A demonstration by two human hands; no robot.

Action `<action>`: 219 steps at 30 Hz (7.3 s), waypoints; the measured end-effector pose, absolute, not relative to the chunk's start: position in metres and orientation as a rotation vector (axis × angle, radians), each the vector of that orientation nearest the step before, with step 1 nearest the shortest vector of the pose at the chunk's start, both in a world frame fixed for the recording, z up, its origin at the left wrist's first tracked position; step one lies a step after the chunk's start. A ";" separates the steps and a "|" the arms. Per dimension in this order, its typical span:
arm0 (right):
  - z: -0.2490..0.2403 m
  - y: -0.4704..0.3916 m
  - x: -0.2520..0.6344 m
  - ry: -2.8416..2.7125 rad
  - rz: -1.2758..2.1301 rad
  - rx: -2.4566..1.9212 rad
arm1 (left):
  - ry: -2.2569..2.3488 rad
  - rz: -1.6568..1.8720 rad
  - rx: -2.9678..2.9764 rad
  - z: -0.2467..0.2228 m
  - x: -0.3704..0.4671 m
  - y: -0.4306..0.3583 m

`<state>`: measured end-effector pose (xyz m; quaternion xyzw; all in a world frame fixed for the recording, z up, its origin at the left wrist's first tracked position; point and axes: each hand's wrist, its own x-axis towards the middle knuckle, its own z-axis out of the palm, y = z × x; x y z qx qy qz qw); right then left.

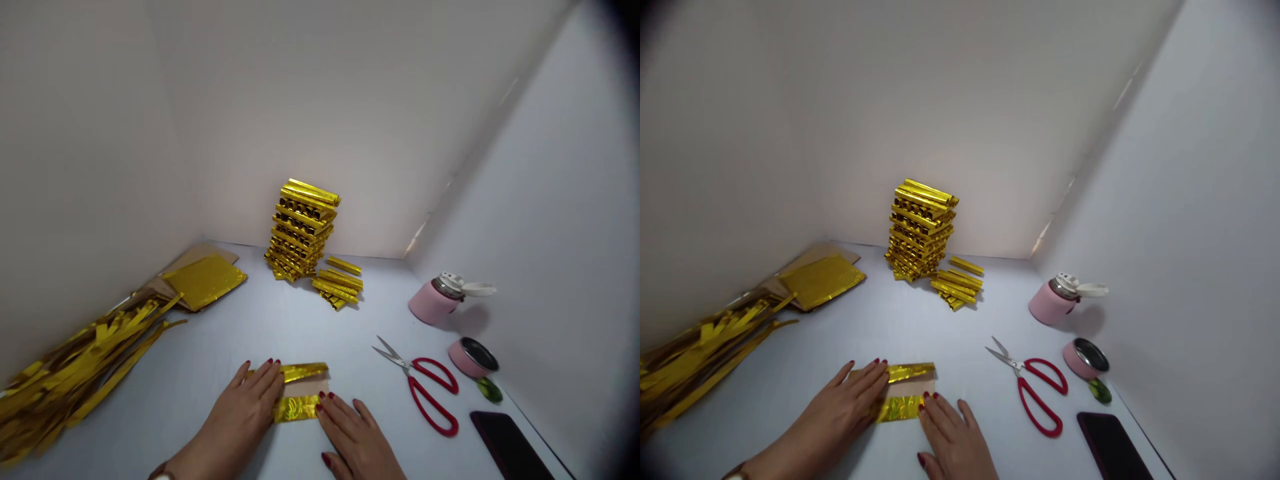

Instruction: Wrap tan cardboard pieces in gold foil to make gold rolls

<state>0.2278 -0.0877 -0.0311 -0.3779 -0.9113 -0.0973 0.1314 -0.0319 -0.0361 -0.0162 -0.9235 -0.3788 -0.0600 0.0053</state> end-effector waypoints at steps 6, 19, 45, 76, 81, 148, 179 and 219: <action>-0.025 -0.085 0.225 -2.597 -0.310 -1.097 | -1.019 -0.421 -2.717 -0.040 -0.041 -0.050; -0.026 -0.050 0.155 -2.629 0.257 -1.246 | -1.015 -0.553 -2.654 -0.041 -0.044 -0.049; -0.024 -0.050 0.182 -2.607 0.307 -1.592 | -1.322 -0.647 -2.585 -0.059 0.005 -0.056; -0.041 -0.027 0.182 -2.855 0.000 -0.772 | -1.332 -0.393 -3.072 -0.017 -0.060 0.041; -0.038 -0.026 0.186 -2.878 0.076 -0.746 | -1.510 -0.440 -2.947 -0.008 -0.067 0.053; -0.015 -0.038 0.178 -2.327 0.409 -1.181 | -1.434 -0.794 -3.090 -0.019 -0.033 -0.042; -0.026 -0.059 0.162 -2.414 -0.191 -0.694 | -1.095 -0.500 -2.911 -0.012 -0.047 -0.060; -0.015 -0.060 0.179 -2.449 0.002 -1.120 | -1.156 -0.497 -2.601 -0.026 -0.052 -0.071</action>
